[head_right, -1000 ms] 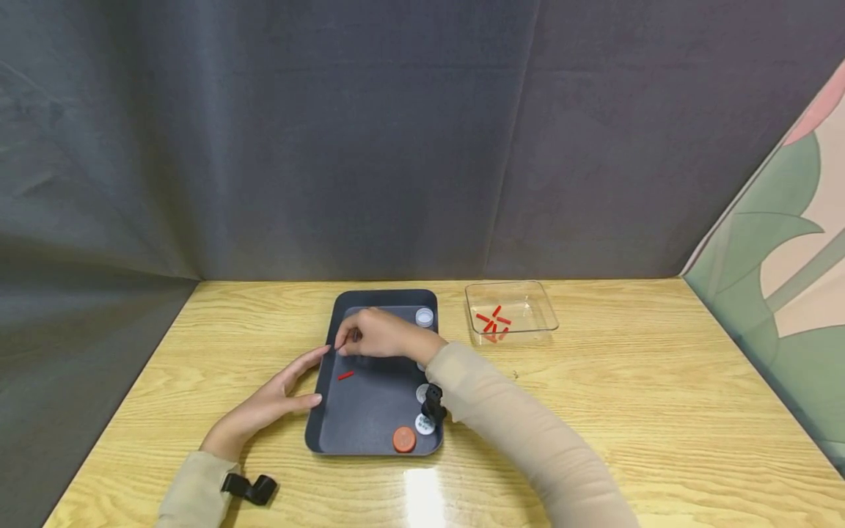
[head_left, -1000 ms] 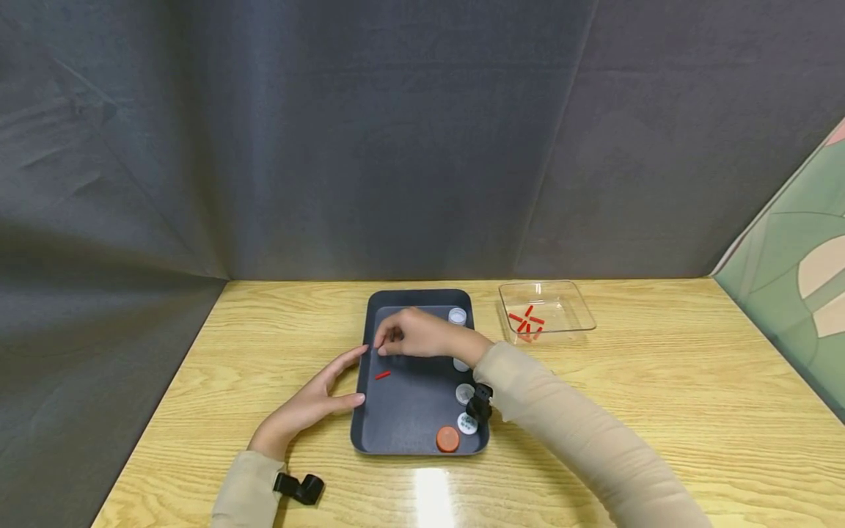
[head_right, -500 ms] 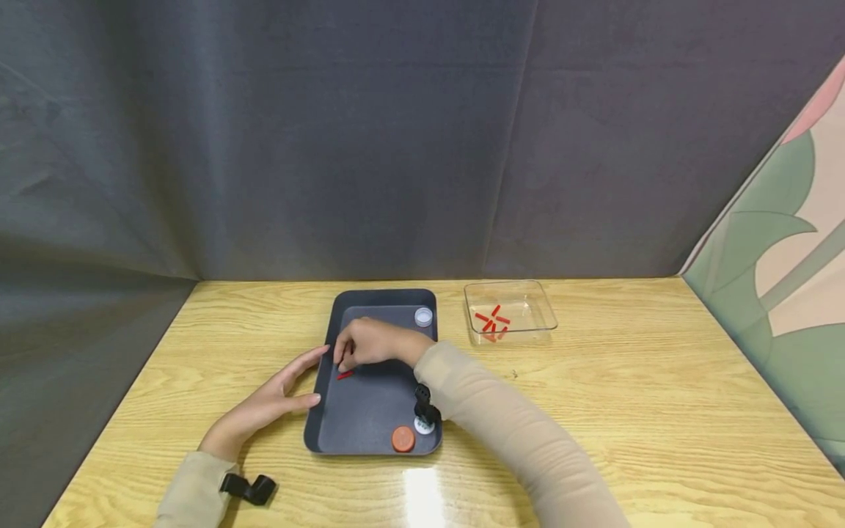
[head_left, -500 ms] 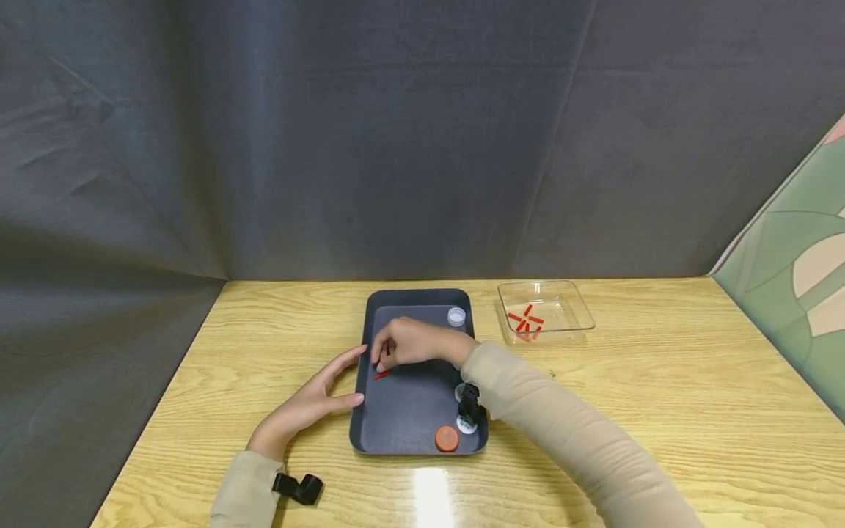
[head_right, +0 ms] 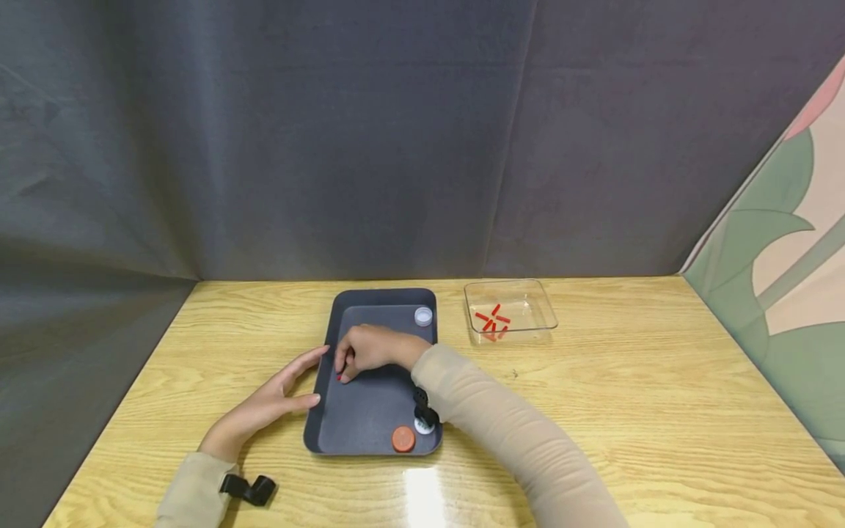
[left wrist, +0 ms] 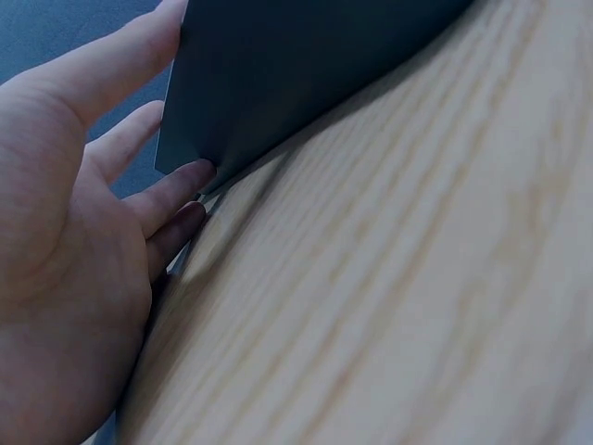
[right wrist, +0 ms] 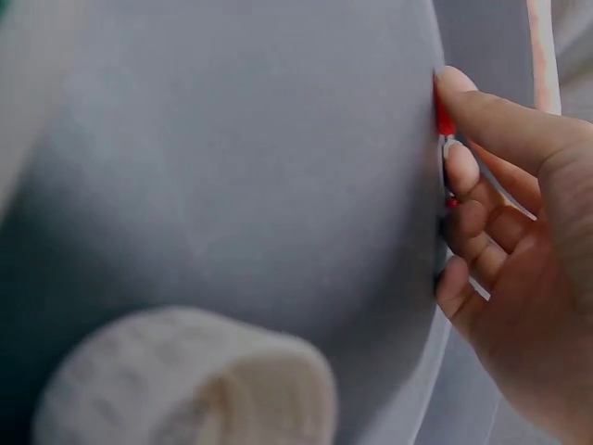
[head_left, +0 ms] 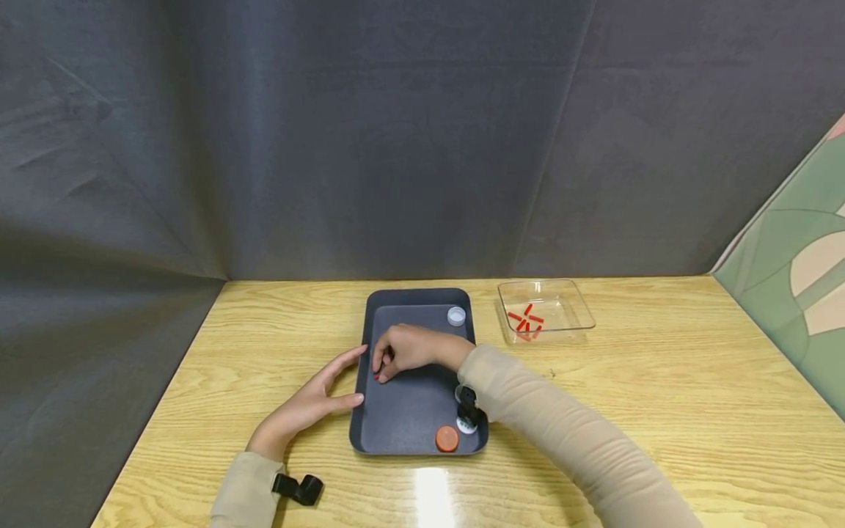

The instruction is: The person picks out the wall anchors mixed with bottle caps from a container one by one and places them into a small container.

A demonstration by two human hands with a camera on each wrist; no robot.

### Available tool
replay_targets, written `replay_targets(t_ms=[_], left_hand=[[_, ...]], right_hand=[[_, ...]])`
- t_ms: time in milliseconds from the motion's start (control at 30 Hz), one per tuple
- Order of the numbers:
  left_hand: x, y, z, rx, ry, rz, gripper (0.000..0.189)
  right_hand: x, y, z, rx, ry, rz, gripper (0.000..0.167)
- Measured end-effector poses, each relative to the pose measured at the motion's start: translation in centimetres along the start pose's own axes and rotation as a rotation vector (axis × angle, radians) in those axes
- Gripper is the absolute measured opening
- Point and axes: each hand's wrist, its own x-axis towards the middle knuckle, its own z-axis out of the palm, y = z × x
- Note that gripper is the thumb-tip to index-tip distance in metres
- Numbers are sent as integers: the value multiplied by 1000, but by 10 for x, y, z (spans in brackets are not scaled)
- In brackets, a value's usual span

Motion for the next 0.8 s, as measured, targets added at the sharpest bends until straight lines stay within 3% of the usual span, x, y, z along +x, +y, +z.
replay_targets(t_ms=[367,800], left_hand=[[-1,0,0,11,12,12,75],[-1,0,0,4,5,10,75]], right_hand=[[1,1,2,-45,17,-1,6],[-2,0,-3,80,4,-18,5]])
